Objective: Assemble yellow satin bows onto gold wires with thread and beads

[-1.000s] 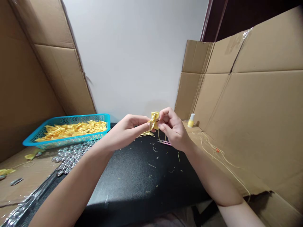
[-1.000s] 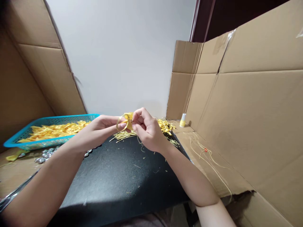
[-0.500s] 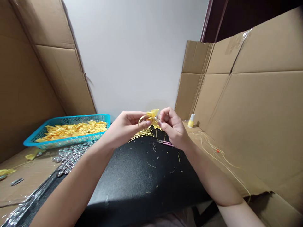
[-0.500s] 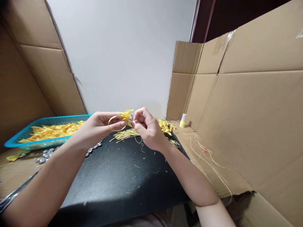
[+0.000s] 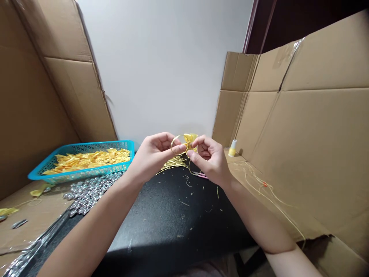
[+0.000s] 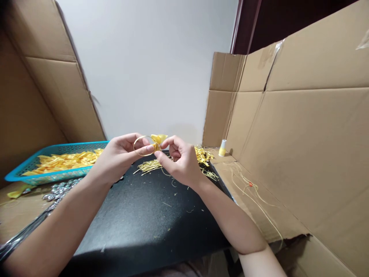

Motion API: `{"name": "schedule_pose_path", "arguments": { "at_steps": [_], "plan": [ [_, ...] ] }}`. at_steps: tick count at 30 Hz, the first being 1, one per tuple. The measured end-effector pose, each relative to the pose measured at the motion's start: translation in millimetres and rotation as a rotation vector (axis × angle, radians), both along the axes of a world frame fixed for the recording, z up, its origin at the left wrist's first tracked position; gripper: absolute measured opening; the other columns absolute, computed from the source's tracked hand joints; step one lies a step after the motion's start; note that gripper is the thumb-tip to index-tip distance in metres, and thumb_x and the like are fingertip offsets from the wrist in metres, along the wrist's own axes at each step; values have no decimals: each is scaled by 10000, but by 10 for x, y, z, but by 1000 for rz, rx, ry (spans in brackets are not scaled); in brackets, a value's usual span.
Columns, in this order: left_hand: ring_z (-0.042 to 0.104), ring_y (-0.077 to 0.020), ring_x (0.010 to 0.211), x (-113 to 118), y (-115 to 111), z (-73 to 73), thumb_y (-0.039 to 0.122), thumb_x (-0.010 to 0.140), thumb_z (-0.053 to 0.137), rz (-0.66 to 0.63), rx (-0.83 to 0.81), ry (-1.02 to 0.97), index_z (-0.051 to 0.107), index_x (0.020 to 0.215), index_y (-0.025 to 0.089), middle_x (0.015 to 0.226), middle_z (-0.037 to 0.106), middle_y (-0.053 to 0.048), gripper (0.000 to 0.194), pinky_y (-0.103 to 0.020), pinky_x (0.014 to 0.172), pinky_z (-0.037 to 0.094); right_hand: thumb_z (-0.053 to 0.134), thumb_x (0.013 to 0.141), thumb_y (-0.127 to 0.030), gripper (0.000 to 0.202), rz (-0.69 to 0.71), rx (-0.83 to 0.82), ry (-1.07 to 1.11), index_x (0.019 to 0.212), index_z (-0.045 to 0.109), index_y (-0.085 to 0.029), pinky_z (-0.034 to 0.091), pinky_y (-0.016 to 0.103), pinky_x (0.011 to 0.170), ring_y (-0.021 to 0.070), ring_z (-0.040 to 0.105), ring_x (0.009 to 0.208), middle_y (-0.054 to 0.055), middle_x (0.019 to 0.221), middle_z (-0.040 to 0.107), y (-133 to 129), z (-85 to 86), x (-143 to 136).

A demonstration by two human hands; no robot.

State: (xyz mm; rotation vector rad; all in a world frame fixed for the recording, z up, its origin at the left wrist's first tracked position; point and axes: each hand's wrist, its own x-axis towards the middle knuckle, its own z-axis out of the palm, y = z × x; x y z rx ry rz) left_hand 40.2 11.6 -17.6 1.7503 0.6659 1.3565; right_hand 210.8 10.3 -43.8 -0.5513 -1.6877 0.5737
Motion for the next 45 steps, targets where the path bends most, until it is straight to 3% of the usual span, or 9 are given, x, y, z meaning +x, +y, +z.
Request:
{"name": "schedule_pose_path", "arguments": {
  "at_steps": [6,11,16,19,29,34,37,45],
  "plan": [
    [460,-82,645,-1,7,-3,341,841,659,-28,70,91,601,709,160,678,531,25,231,-205,623,380,687,785,-252,138,-29,9,21,802,561,-198,148,251,431,62,185,475,-97,551,219,18,-4,5],
    [399,-84,629,-18,42,-21,342,862,638,11,111,89,564,720,171,674,479,32,234,-209,589,333,795,669,-221,360,85,-25,-5,935,552,-224,152,243,423,60,199,487,-99,593,238,7,24,29],
    [410,-88,644,-8,73,-36,313,870,633,-3,126,80,592,762,176,699,512,23,180,-214,604,341,684,795,-269,131,-17,-26,23,805,574,-199,162,245,430,61,198,474,-94,554,218,22,16,24],
    [402,-81,632,5,73,-40,295,870,636,-45,121,65,593,737,178,683,496,33,182,-204,603,344,642,828,-299,158,-40,-44,48,739,574,-188,158,246,425,59,208,464,-89,530,243,37,-6,11],
    [490,-96,692,7,128,-98,336,828,685,-226,-2,-2,663,818,180,771,592,5,157,-222,649,390,653,781,-263,156,-131,-45,87,686,555,-188,171,231,412,52,215,442,-96,498,263,36,-40,-26],
    [499,-95,692,25,156,-117,332,802,709,-223,-12,-5,663,816,182,784,608,5,157,-222,654,400,661,761,-240,132,-171,-2,167,724,540,-206,182,220,398,57,197,439,-106,505,217,20,-24,-41],
    [504,-97,689,49,146,-114,338,805,702,-200,3,-14,657,808,181,780,612,3,164,-226,665,414,672,768,-268,129,-123,-11,184,743,562,-206,191,224,406,62,206,455,-99,518,224,34,-18,-35],
    [551,-116,706,79,108,-94,312,809,680,-45,61,-10,624,811,197,750,606,-6,128,-232,652,451,733,720,-417,264,147,-223,262,719,592,-194,205,231,403,52,259,439,-84,499,359,97,9,-18]
  ]
}}
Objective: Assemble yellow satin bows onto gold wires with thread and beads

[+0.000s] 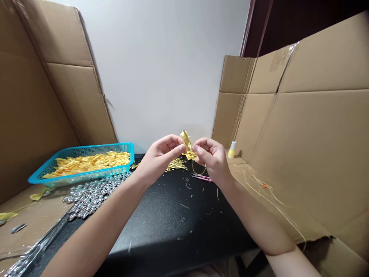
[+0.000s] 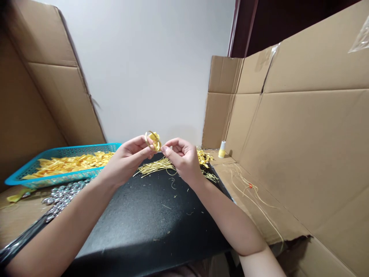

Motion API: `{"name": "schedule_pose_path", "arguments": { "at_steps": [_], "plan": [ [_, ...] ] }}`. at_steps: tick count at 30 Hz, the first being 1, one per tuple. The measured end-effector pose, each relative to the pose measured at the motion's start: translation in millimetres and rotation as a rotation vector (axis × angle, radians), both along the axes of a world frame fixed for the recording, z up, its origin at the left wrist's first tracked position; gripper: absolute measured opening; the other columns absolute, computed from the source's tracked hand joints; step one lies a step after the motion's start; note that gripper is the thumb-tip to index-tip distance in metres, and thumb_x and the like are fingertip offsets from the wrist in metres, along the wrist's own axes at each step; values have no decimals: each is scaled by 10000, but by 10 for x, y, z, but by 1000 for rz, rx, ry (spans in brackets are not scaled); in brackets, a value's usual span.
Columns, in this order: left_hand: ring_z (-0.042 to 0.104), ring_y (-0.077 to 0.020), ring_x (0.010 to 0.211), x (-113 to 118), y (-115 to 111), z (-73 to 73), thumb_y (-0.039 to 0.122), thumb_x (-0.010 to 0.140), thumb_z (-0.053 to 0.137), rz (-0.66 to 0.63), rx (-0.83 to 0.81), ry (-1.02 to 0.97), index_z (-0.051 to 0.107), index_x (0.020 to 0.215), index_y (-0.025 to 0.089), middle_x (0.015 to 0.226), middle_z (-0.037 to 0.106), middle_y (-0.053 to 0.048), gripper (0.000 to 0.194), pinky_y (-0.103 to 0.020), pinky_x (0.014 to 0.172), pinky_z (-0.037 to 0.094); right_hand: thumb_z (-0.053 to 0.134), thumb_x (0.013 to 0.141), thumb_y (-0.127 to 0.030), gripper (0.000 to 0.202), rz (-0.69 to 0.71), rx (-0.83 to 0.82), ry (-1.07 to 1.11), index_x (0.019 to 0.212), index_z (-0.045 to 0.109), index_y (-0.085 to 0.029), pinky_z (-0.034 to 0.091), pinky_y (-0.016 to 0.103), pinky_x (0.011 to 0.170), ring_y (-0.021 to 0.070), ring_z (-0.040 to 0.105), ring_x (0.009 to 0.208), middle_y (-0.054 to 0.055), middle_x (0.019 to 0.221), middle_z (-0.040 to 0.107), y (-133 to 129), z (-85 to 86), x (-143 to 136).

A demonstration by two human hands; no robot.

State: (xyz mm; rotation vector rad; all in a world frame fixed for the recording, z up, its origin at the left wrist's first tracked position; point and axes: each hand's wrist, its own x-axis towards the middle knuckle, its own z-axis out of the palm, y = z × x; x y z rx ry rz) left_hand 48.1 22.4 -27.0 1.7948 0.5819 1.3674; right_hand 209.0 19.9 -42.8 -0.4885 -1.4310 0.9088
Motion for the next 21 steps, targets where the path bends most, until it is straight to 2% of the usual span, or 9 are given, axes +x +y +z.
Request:
{"name": "schedule_pose_path", "arguments": {
  "at_steps": [5,8,12,16,21],
  "plan": [
    [534,-102,673,28,-50,8,292,780,697,159,100,-5,605,829,197,749,598,2,141,-226,623,450,738,716,-379,235,105,-56,56,714,596,-192,183,221,384,44,224,412,-100,469,339,5,-6,-15],
    [532,-102,645,44,-86,6,301,783,694,205,126,44,623,802,184,720,605,-1,138,-231,595,444,734,736,-360,216,97,-18,64,720,600,-191,182,220,390,44,233,419,-96,481,348,-5,-8,-22],
    [581,-121,679,37,-124,22,323,777,697,209,94,69,652,827,167,753,649,-26,170,-246,619,473,732,753,-384,232,6,51,5,728,608,-189,184,231,411,49,251,443,-84,501,361,-23,-7,-8],
    [619,-148,771,5,-131,46,334,752,728,172,44,108,667,870,153,875,687,-66,224,-263,678,500,714,769,-429,253,-91,110,-84,739,616,-198,221,239,432,66,286,478,-72,521,350,-15,-22,15],
    [619,-135,793,-22,-120,54,317,741,739,47,-11,92,671,927,180,933,688,-54,241,-240,694,503,709,775,-452,260,-69,169,-128,761,612,-211,310,241,476,78,385,522,-45,581,471,21,-34,37]
  ]
}}
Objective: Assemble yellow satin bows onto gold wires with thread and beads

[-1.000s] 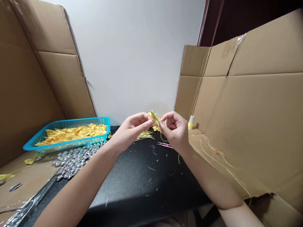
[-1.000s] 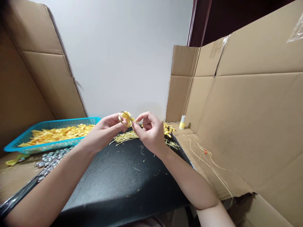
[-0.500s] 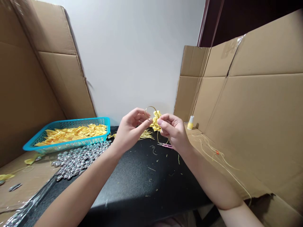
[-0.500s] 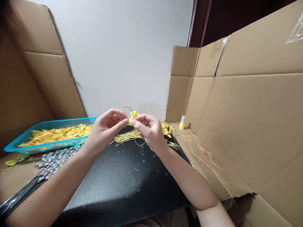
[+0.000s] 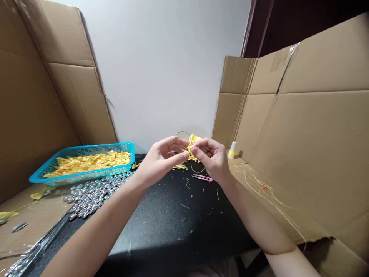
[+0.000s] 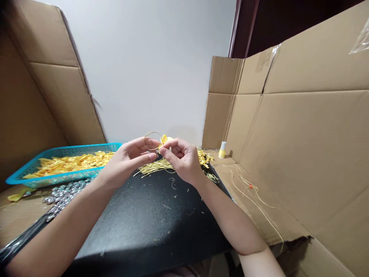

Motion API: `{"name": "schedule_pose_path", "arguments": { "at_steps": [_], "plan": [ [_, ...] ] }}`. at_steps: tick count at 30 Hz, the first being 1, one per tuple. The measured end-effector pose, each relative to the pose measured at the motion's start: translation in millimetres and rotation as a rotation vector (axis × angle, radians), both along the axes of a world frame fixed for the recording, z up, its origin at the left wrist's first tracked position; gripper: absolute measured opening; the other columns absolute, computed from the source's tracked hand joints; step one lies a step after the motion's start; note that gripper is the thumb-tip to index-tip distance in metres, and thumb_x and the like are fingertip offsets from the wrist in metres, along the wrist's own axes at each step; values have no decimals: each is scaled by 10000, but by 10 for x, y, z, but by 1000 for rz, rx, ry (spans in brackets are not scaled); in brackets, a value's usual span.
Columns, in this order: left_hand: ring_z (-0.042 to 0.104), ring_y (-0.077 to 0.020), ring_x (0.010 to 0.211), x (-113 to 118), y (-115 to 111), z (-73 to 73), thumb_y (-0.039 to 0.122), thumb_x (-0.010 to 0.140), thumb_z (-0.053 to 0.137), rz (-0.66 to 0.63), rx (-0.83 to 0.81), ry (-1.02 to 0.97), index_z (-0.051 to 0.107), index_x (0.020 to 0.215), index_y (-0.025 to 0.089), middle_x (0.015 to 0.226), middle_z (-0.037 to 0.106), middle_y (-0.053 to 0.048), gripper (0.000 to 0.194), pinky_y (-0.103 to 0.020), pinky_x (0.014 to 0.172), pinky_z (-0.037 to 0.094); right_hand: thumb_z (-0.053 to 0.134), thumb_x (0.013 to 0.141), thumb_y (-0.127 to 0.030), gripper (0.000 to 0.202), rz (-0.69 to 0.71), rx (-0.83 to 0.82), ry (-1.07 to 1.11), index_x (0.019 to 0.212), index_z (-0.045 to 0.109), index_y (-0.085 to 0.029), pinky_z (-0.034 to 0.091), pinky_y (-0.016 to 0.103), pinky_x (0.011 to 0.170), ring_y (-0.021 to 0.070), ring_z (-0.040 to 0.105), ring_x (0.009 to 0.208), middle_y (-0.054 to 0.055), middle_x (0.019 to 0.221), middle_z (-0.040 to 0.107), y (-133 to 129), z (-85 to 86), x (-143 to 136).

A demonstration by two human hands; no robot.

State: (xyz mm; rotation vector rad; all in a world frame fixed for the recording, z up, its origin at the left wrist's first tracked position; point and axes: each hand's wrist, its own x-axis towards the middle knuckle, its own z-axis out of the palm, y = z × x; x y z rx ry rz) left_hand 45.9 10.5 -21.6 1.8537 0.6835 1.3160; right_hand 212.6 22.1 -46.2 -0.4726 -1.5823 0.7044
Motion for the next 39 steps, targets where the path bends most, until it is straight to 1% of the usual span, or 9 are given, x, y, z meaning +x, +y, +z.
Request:
{"name": "schedule_pose_path", "arguments": {
  "at_steps": [2,4,8,14,19,23,27,31,39],
  "plan": [
    [613,-123,771,7,-8,7,328,769,710,-8,-14,-23,675,909,188,891,688,-40,201,-226,687,493,714,775,-442,247,10,21,-11,770,616,-215,309,242,475,78,384,516,-48,571,464,15,1,11],
    [597,-117,724,20,-25,19,343,791,684,23,-9,-9,684,870,185,822,683,-30,177,-221,655,474,713,776,-447,248,16,35,-30,774,621,-217,313,243,473,79,389,514,-47,572,475,28,3,21],
    [556,-112,649,31,-49,34,365,796,669,81,3,57,706,816,170,729,665,-22,200,-223,586,427,706,779,-460,261,44,52,-71,767,618,-214,327,238,466,76,410,510,-39,589,525,46,1,42],
    [545,-107,629,11,-38,23,358,750,714,83,-19,8,700,758,160,708,654,-21,199,-220,570,415,710,796,-382,193,115,64,-116,775,625,-210,292,221,440,61,390,493,-53,567,487,60,1,83],
    [549,-114,633,-13,-24,38,355,735,722,92,-23,39,700,709,161,702,659,-29,197,-228,576,423,721,781,-383,206,147,51,-169,759,625,-202,251,222,420,50,328,468,-61,561,460,46,31,109],
    [553,-118,619,-51,0,44,362,738,716,68,-29,86,699,697,155,680,658,-32,211,-233,569,425,722,779,-377,210,183,34,-194,748,620,-196,232,221,418,49,304,470,-62,560,435,32,46,118],
    [556,-122,599,-67,-3,47,335,724,713,68,-30,129,708,680,155,658,668,-34,186,-242,569,430,720,785,-356,186,192,28,-231,748,633,-195,225,223,422,52,303,474,-59,554,435,31,53,128],
    [519,-109,555,-49,-32,55,313,720,691,93,-1,146,705,634,153,599,641,-20,181,-234,535,402,717,793,-332,153,206,27,-245,770,648,-198,228,226,428,54,297,474,-64,542,415,38,47,145],
    [486,-102,552,-53,-7,43,357,744,668,114,-11,165,690,641,141,603,619,-18,240,-230,515,356,742,768,-300,147,201,17,-232,757,642,-194,176,226,409,48,242,459,-84,521,336,40,50,167]
  ]
}}
